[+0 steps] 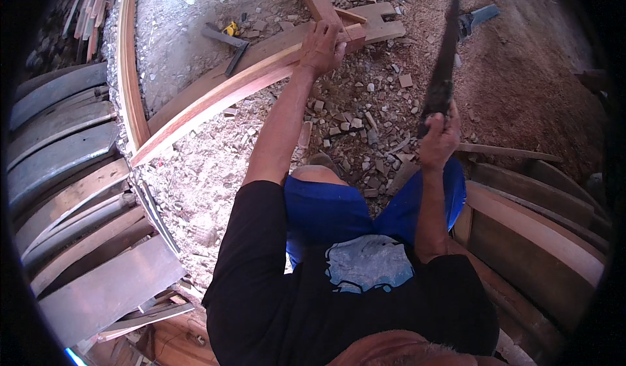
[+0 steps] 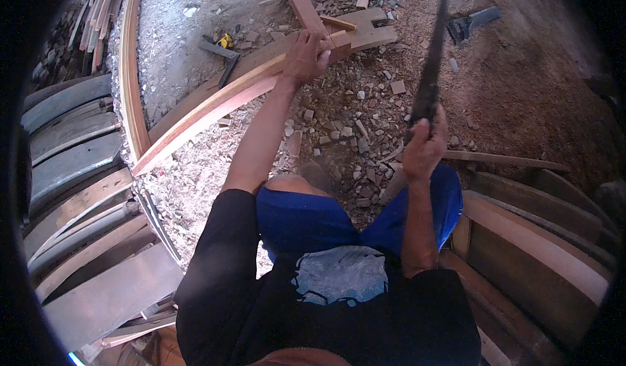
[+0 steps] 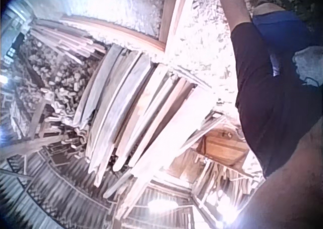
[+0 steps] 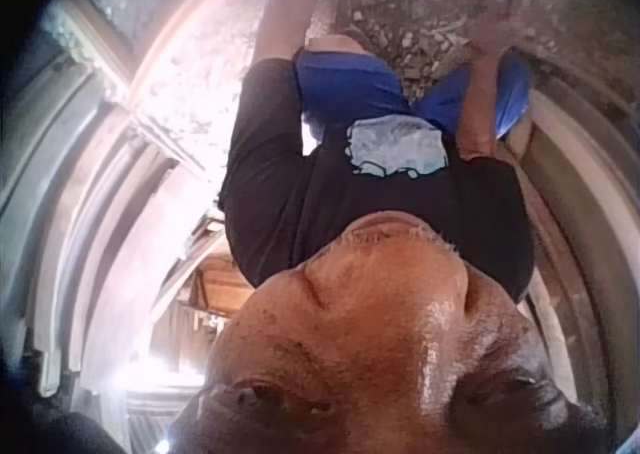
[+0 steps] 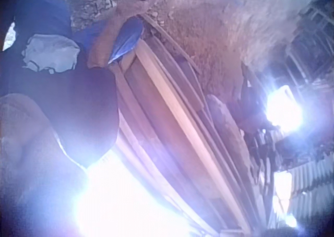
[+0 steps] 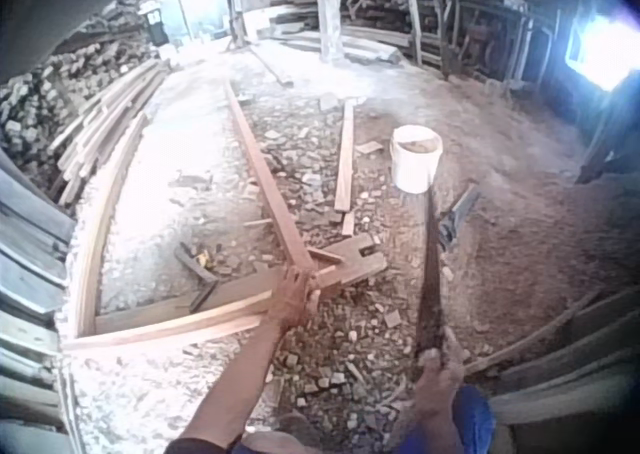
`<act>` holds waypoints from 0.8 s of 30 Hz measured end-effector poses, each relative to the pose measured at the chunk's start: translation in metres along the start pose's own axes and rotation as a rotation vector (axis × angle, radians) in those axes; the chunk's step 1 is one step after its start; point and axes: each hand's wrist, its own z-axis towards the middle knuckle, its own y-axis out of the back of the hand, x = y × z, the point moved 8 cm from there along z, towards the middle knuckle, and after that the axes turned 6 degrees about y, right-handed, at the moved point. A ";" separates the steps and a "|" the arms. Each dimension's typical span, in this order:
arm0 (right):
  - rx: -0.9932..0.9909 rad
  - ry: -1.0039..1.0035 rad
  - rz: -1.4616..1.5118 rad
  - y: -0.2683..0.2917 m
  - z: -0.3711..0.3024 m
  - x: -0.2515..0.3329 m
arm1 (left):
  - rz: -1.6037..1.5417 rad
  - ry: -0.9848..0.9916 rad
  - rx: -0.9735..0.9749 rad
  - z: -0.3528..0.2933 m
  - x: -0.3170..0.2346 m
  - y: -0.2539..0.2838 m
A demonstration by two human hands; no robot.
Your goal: The person kneels on the ground and uses a hand saw to cut a wooden plank, then uses a hammer to drive nails into the frame to join the pieces. The person adjusts the plank and continues hammering to secure the joint.
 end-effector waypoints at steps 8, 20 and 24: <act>0.201 -0.107 -0.008 0.003 -0.006 0.009 | -0.045 0.009 0.029 0.000 0.001 0.004; 0.423 0.053 -0.015 -0.030 -0.039 0.028 | 0.028 -0.016 0.047 0.004 0.015 -0.009; 0.484 -0.064 -0.026 -0.031 -0.040 0.038 | -0.012 -0.026 0.030 0.000 0.010 -0.004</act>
